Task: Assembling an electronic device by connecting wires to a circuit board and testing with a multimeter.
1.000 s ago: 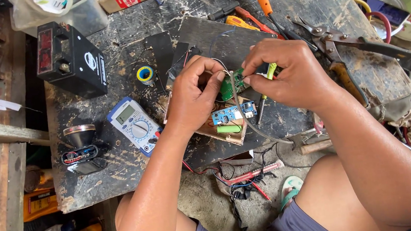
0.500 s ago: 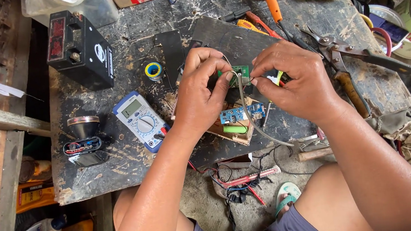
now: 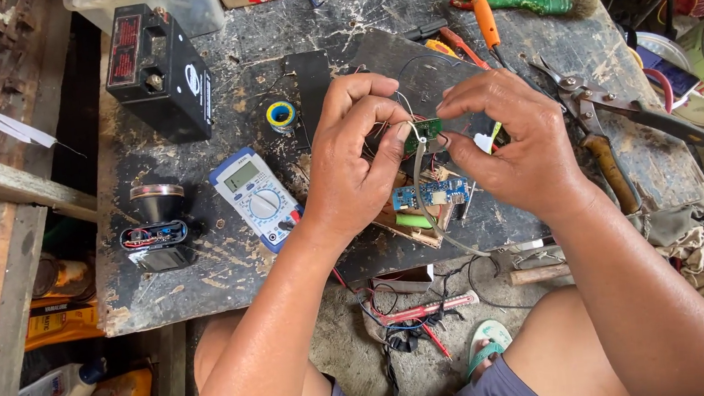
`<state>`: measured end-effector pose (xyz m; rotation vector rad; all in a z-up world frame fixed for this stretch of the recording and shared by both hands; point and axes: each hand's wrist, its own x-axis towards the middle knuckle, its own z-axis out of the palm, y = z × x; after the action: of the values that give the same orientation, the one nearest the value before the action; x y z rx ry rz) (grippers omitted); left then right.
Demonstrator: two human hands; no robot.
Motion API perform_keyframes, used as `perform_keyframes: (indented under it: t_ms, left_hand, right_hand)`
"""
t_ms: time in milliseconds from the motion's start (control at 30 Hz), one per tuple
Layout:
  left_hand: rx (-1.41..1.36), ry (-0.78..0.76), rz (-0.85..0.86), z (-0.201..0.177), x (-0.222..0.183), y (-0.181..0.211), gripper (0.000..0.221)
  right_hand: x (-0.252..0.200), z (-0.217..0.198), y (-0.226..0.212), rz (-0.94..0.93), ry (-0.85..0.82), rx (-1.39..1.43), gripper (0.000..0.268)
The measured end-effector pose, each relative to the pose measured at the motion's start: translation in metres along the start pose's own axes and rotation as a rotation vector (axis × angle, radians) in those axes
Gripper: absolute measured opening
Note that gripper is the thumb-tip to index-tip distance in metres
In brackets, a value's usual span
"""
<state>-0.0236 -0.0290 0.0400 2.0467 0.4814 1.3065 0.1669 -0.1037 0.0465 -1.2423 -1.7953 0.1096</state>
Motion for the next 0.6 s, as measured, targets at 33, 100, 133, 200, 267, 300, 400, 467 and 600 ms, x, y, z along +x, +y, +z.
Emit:
perform_keyframes:
  t_ms: [33, 100, 133, 200, 267, 300, 400, 467, 600]
  left_hand:
    - [0.001, 0.004, 0.0, -0.002, 0.0, 0.001, 0.004]
    - [0.003, 0.011, 0.007, -0.005, -0.001, 0.004, 0.003]
    - [0.003, 0.015, 0.005, -0.007, -0.002, 0.005, 0.003]
    - [0.008, 0.021, 0.029, -0.011, -0.002, 0.007, 0.002]
    - [0.006, 0.023, 0.019, -0.014, -0.004, 0.008, 0.004]
    - [0.005, 0.02, 0.01, -0.016, -0.004, 0.009, 0.006]
    - [0.021, 0.038, 0.009, -0.019, -0.007, 0.008, 0.006]
    - [0.034, 0.043, 0.013, -0.023, -0.009, 0.01, 0.006]
    - [0.061, 0.046, 0.002, -0.032, -0.013, 0.011, 0.003]
  right_hand:
    - [0.0, 0.0, 0.001, -0.003, -0.003, 0.0, 0.032]
    - [0.001, -0.001, 0.003, 0.005, -0.04, -0.047, 0.034]
    - [0.002, 0.0, 0.002, 0.003, -0.044, -0.046, 0.034]
    - [0.003, 0.001, 0.002, 0.014, -0.112, -0.067, 0.037]
    - [0.004, 0.003, 0.001, 0.012, -0.152, -0.11, 0.042]
    - [0.004, 0.004, 0.001, 0.011, -0.189, -0.153, 0.048]
    - [0.003, 0.008, 0.002, 0.042, -0.219, -0.207, 0.05]
    - [0.003, 0.009, 0.002, 0.042, -0.231, -0.209, 0.05]
    - [0.004, 0.013, 0.003, 0.052, -0.246, -0.229, 0.051]
